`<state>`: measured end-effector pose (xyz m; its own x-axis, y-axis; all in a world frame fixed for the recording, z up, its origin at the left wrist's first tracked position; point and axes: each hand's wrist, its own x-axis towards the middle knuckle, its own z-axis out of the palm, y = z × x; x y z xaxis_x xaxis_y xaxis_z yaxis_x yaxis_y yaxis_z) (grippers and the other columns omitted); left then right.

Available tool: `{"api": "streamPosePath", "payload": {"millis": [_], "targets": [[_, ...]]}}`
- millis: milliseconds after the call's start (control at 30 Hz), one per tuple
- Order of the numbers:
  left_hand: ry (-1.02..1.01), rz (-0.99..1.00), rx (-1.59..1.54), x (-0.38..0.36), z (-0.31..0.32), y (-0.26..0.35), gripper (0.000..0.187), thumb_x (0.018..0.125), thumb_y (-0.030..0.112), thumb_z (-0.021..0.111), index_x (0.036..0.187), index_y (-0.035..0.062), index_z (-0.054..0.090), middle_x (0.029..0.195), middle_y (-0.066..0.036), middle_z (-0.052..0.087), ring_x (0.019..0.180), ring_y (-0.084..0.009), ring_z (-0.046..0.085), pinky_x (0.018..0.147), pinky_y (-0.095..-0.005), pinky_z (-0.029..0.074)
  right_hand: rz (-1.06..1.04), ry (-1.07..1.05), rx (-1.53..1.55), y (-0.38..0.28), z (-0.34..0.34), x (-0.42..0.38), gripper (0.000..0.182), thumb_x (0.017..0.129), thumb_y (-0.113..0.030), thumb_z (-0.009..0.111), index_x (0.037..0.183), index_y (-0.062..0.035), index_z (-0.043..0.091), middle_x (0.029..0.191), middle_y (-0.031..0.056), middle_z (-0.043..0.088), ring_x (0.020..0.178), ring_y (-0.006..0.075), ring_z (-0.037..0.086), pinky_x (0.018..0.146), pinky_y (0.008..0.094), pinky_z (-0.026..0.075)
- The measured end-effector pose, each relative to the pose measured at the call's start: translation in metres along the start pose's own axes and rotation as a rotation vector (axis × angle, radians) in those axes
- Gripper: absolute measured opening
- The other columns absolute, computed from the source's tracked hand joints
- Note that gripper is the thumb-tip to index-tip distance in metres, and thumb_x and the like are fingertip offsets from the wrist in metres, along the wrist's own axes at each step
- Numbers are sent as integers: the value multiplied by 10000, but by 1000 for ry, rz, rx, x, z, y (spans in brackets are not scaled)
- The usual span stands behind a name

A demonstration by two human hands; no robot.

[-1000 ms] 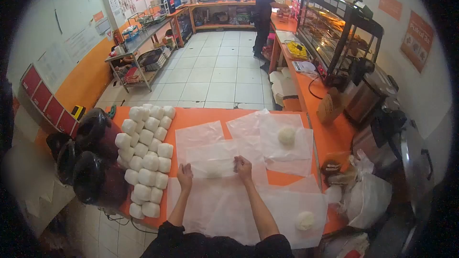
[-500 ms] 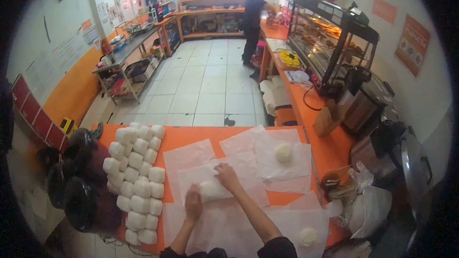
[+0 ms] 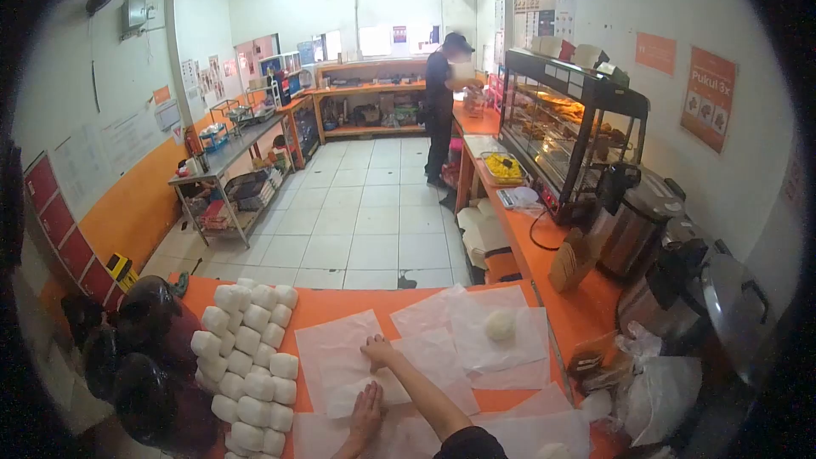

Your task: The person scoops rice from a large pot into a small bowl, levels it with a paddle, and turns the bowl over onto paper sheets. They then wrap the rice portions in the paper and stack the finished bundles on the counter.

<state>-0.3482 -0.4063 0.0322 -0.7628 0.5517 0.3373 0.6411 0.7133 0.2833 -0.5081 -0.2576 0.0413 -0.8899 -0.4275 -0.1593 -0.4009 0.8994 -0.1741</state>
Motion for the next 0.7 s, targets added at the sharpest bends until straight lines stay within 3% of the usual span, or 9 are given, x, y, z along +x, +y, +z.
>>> {"api": "streamPosePath", "payload": {"millis": [100, 167, 267, 367, 400, 500, 533, 633, 700], "targets": [[-12, 12, 29, 0, 3, -6, 608, 839, 229, 554, 1354, 8, 319, 1411, -158, 321, 1302, -274, 323, 1064, -402, 258, -162, -39, 331, 12, -6, 4, 387, 642, -247, 739, 974, -98, 605, 946, 130, 594, 940, 314, 558, 814, 424, 453], [-1, 18, -27, 1, -4, -5, 615, 823, 202, 569, 1353, 11, 322, 1405, -186, 318, 1282, -303, 344, 1048, -409, 278, -127, -31, 380, 5, -13, -6, 233, 700, -212, 677, 891, -86, 629, 874, 118, 600, 860, 298, 575, 767, 375, 467], [49, -127, -385, -4, 6, -10, 614, 789, 171, 591, 1335, 21, 354, 1340, -222, 373, 1222, -335, 392, 1026, -446, 286, -150, 98, 322, -20, -36, -52, 105, 760, -177, 616, 788, -81, 645, 834, 82, 605, 830, 270, 582, 728, 358, 471], [423, -36, -143, 9, -23, -9, 594, 764, 149, 599, 1308, 39, 387, 1237, -237, 430, 1156, -346, 425, 1011, -471, 284, -283, 328, 141, -29, -28, -91, 81, 776, -165, 604, 752, -104, 651, 808, 53, 597, 814, 231, 582, 706, 350, 469], [367, -95, -45, 17, -47, -3, 526, 741, 148, 608, 1237, 67, 455, 1158, -165, 486, 1138, -283, 441, 1004, -476, 286, -346, 429, 134, -30, -15, -98, 65, 773, -150, 595, 784, -118, 651, 796, 38, 580, 794, 212, 566, 699, 323, 469], [108, 8, 110, 30, -57, -31, 480, 708, 156, 621, 1169, 92, 506, 1152, -105, 510, 1151, -236, 437, 1000, -473, 289, -370, 543, 87, -40, -1, -120, 92, 767, -116, 582, 836, -120, 643, 799, 25, 564, 787, 199, 548, 702, 311, 470], [137, 51, 100, 32, -60, -34, 347, 712, 152, 602, 1050, 94, 548, 1036, -64, 557, 1057, -203, 503, 982, -450, 319, -375, 566, 71, -43, 2, -125, 139, 758, -107, 580, 886, -108, 635, 810, 18, 553, 789, 193, 538, 702, 315, 472], [-78, 206, 163, 34, -49, -53, 210, 741, 123, 568, 945, 78, 546, 910, -73, 565, 911, -228, 562, 897, -409, 409, -367, 665, 78, -47, 17, -130, 167, 751, -102, 581, 910, -97, 633, 816, 24, 548, 787, 196, 543, 697, 317, 474], [-83, 189, 131, 29, -47, -57, 136, 751, 108, 551, 881, 68, 536, 842, -73, 559, 836, -238, 573, 810, -390, 451, -355, 671, 90, -47, 22, -134, 183, 750, -100, 582, 928, -90, 628, 823, 31, 548, 789, 200, 546, 695, 318, 476]]}}
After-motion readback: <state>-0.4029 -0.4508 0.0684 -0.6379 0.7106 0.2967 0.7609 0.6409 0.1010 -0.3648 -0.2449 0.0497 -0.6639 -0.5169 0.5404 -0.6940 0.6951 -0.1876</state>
